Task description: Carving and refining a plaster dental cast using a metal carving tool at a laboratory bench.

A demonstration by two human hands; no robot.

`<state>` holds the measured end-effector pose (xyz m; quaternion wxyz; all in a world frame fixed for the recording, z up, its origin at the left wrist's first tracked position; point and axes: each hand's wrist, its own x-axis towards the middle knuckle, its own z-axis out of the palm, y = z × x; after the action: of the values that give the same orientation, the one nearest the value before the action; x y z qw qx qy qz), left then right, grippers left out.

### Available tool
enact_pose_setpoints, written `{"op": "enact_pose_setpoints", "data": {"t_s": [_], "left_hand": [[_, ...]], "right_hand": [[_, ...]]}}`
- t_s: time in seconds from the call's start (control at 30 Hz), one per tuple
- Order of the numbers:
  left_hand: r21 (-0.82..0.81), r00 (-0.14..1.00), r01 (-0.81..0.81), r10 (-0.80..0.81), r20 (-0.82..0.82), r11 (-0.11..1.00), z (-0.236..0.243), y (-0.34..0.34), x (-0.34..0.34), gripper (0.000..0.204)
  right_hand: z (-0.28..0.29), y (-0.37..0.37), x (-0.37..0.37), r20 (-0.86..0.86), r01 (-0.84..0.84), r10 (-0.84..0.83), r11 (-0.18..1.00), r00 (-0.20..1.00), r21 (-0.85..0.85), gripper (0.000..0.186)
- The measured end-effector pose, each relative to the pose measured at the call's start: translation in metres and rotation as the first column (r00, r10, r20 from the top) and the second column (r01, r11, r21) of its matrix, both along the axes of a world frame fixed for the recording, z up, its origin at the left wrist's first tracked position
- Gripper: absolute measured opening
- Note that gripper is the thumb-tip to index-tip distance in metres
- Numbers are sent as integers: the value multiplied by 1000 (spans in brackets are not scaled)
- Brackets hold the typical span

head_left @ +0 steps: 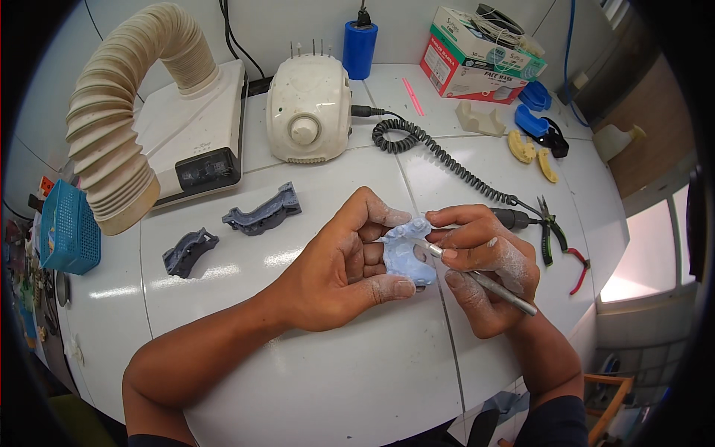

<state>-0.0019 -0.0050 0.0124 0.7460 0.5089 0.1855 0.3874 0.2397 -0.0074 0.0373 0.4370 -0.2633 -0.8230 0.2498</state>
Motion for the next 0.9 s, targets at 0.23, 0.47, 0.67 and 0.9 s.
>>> {"op": "enact_pose_setpoints", "data": {"t_s": [0.23,0.47,0.67,0.9], "left_hand": [[1,1000,1,-1,24,1000,-1,0,0,48],[6,999,-30,30,-33,1000,-5,-1,1,59],[9,999,-35,35,-5,999,-7,-1,3,60],[9,999,-26,26,-33,1000,0,-1,1,51]], "right_hand": [[0,0,-1,-11,17,-17,1000,1000,9,20],[3,0,0,-27,8,-9,1000,1000,-14,18],[1,1,1,-19,-16,16,1000,1000,3,19],[0,-1,0,-61,5,-9,998,998,-59,17]]}}
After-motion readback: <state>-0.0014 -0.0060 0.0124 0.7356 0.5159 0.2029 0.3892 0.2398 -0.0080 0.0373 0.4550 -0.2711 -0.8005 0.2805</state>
